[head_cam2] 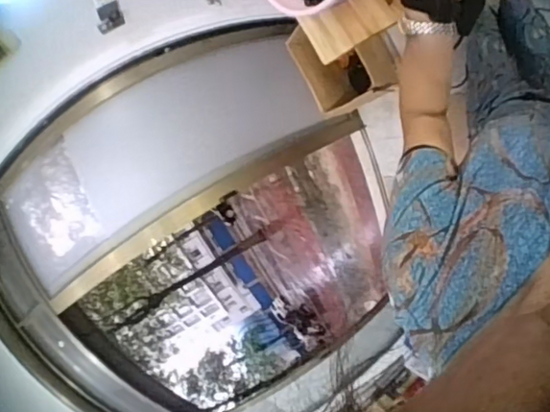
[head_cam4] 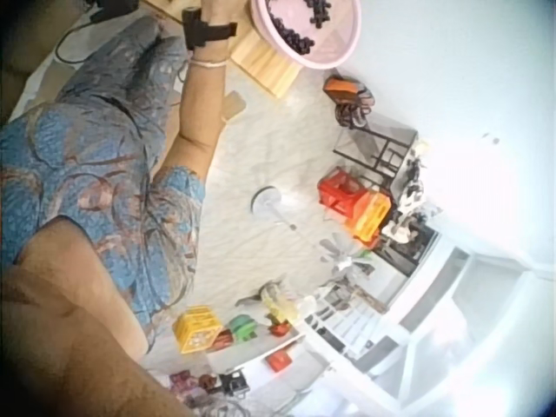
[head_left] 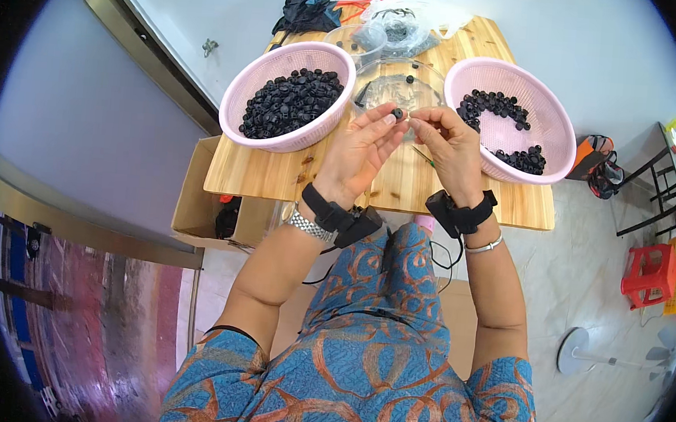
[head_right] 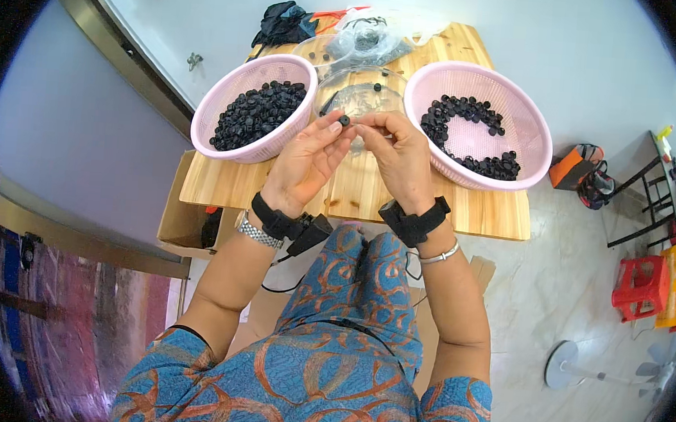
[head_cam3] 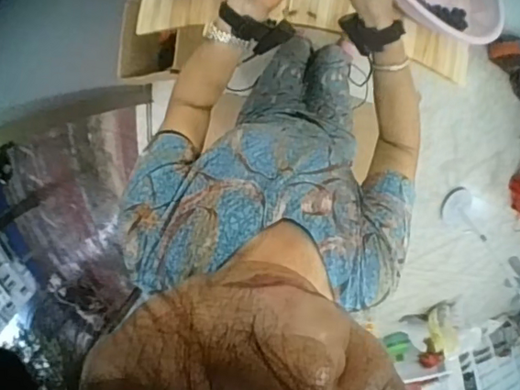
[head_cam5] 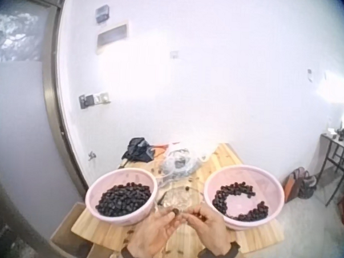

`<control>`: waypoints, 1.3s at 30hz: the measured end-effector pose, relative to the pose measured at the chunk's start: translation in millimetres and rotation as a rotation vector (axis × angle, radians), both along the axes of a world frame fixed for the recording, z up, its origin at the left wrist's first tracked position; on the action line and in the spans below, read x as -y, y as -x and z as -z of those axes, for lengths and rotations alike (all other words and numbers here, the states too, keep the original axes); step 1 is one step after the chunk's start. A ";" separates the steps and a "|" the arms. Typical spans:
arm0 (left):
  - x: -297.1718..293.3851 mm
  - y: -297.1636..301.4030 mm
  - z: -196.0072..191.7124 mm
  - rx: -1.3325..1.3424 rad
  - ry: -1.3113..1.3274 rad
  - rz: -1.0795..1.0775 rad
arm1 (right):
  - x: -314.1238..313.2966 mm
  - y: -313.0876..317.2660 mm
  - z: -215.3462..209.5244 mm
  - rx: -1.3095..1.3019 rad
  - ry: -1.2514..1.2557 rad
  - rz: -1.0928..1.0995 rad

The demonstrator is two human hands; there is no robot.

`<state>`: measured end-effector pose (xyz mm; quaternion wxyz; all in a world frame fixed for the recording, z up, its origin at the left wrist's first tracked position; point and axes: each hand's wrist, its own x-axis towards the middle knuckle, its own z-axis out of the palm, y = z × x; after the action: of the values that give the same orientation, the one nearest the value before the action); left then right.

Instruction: Assembling small black plastic components by hand.

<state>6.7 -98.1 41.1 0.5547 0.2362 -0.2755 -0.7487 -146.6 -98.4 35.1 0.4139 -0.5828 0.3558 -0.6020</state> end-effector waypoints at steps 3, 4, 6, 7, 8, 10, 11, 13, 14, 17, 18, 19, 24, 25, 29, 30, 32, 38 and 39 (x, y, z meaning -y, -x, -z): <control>-6.2 -0.7 1.6 0.026 0.034 0.016 | -8.6 -3.6 -5.1 -0.033 0.035 0.024; -7.7 -1.1 2.4 0.026 0.065 0.021 | -10.9 -4.3 -6.2 -0.032 0.038 0.027; -11.9 -0.9 0.5 0.048 0.090 0.013 | -13.6 -4.1 -6.9 -0.063 0.060 0.043; -13.9 -0.1 -1.1 0.068 0.115 0.005 | -15.0 -3.4 -7.8 -0.096 0.082 0.058; -15.7 1.3 -2.3 0.068 0.116 0.008 | -17.0 -2.0 -9.7 -0.096 0.083 0.061; -19.9 2.2 -4.3 0.137 0.179 -0.033 | -21.7 -0.6 -16.1 -0.291 0.226 0.155; -21.5 2.2 -5.0 0.137 0.180 -0.033 | -24.1 0.1 -20.5 -0.290 0.227 0.155; -25.1 2.3 -5.7 0.314 0.322 -0.078 | -28.5 1.6 -27.7 -0.481 0.496 0.219; -26.8 1.4 -6.5 0.315 0.323 -0.078 | -28.5 2.9 -28.2 -0.480 0.496 0.219; -32.3 1.1 -6.4 0.332 0.345 -0.037 | -32.1 10.9 -30.5 -0.484 0.450 0.118; -33.2 1.6 -5.6 0.261 0.275 -0.012 | -35.5 12.8 -33.8 -0.372 0.249 0.016; -34.3 1.6 -5.0 0.189 0.204 0.012 | -38.7 14.8 -36.7 -0.257 0.048 -0.086; -41.2 -5.8 -2.4 0.048 0.000 0.047 | -35.0 56.0 -54.8 -0.396 0.088 0.056; -40.9 -4.1 0.6 -0.016 -0.046 0.066 | -32.9 72.4 -60.2 -0.516 0.066 0.119; -44.0 -1.0 12.3 -0.140 -0.051 0.141 | -3.9 138.5 -60.5 -1.139 0.022 0.191; -47.2 -1.1 15.5 -0.128 -0.066 0.130 | 7.6 154.0 -54.3 -1.237 0.045 0.183; -51.4 -3.9 27.7 -0.147 -0.118 0.124 | 25.5 174.2 -49.9 -1.416 0.021 0.172; -68.8 -4.6 43.3 -0.164 -0.216 0.197 | 69.9 201.5 -44.5 -1.575 -0.351 0.113; -70.4 -5.8 46.2 -0.168 -0.238 0.208 | 75.7 205.0 -41.4 -1.579 -0.356 0.114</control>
<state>12.4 -27.7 -5.1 0.4636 0.2071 -0.1608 -0.8464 -351.5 -174.0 76.4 0.0958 -0.7421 0.6627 0.0323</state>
